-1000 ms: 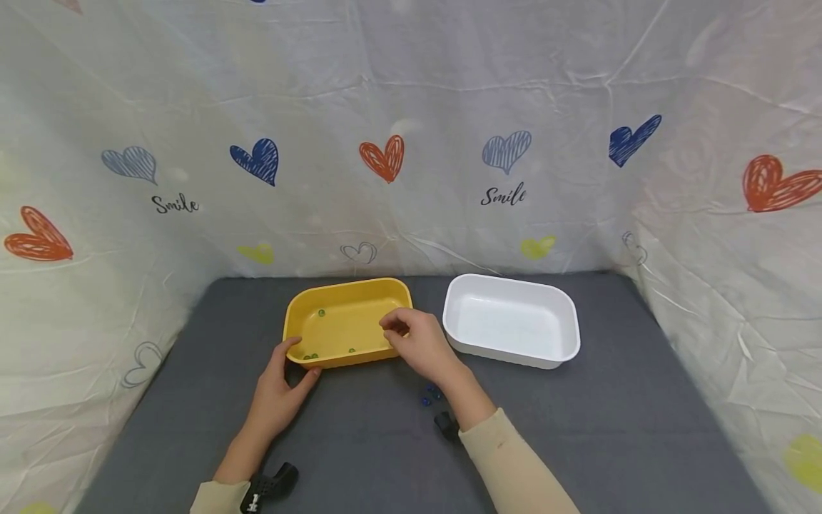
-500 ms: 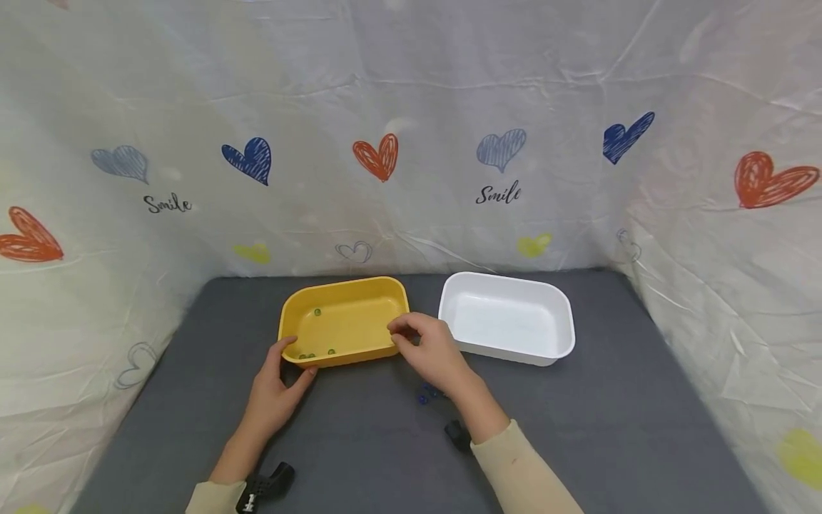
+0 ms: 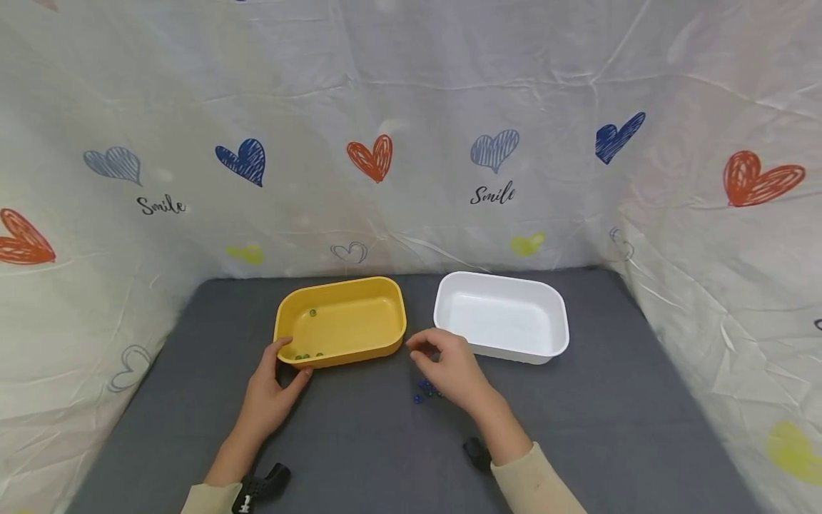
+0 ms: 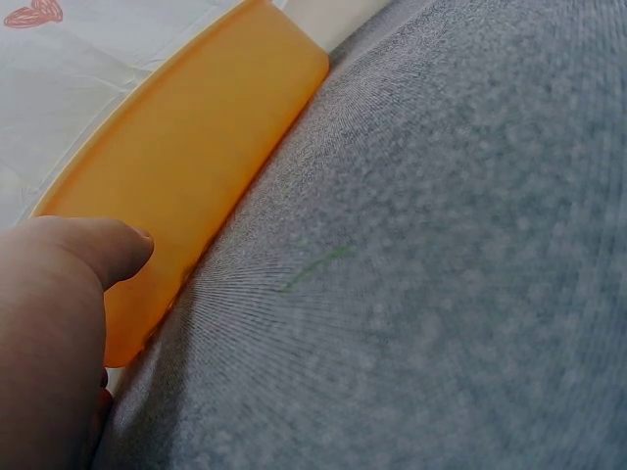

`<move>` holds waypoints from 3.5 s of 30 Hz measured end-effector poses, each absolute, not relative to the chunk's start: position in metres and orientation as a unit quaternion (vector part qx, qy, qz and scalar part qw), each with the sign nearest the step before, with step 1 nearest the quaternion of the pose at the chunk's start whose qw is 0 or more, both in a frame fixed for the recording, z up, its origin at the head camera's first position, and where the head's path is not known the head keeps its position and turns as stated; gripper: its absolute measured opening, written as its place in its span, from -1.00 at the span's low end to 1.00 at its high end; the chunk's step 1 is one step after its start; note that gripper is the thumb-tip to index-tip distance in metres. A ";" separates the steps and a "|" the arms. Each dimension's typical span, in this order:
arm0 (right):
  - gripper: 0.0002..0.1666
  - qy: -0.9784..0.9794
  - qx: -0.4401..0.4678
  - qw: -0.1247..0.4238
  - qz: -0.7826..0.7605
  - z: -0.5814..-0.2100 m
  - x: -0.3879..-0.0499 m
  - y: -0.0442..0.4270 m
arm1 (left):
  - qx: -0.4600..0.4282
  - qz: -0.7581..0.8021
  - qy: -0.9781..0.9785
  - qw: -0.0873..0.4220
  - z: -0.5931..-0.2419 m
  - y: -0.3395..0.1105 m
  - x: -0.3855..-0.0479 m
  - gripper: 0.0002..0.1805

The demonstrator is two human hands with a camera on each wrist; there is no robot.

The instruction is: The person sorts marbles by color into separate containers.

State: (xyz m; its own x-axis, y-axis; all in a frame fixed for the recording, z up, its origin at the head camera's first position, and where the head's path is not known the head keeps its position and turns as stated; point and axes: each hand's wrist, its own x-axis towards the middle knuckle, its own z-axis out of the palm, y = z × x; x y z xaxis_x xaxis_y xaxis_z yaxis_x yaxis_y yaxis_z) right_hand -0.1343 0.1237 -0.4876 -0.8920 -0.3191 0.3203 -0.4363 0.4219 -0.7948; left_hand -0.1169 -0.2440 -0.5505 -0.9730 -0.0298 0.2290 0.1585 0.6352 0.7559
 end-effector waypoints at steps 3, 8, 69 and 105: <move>-0.76 -0.845 0.219 0.052 0.486 -0.492 -0.131 0.129 | -0.034 -0.426 -0.897 0.111 -0.550 -0.244 -0.116 -0.21; -0.75 -0.852 0.220 0.041 0.474 -0.498 -0.126 0.137 | -0.032 -0.427 -0.897 0.109 -0.551 -0.243 -0.115 -0.20; -0.63 -0.883 0.187 0.025 0.430 -0.512 -0.108 0.156 | -0.034 -0.425 -0.899 0.102 -0.549 -0.243 -0.115 -0.20; -0.78 -0.820 0.220 0.014 0.529 -0.462 -0.162 0.094 | -0.036 -0.425 -0.898 0.104 -0.549 -0.245 -0.117 -0.20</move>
State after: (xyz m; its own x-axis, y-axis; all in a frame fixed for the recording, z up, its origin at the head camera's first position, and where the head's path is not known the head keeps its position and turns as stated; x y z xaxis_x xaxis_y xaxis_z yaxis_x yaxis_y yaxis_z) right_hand -0.1621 0.0935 -0.4621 -0.9031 -0.3458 0.2545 -0.3745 0.3448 -0.8607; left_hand -0.1171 -0.2447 -0.5490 -0.9759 -0.0239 0.2171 0.1526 0.6361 0.7563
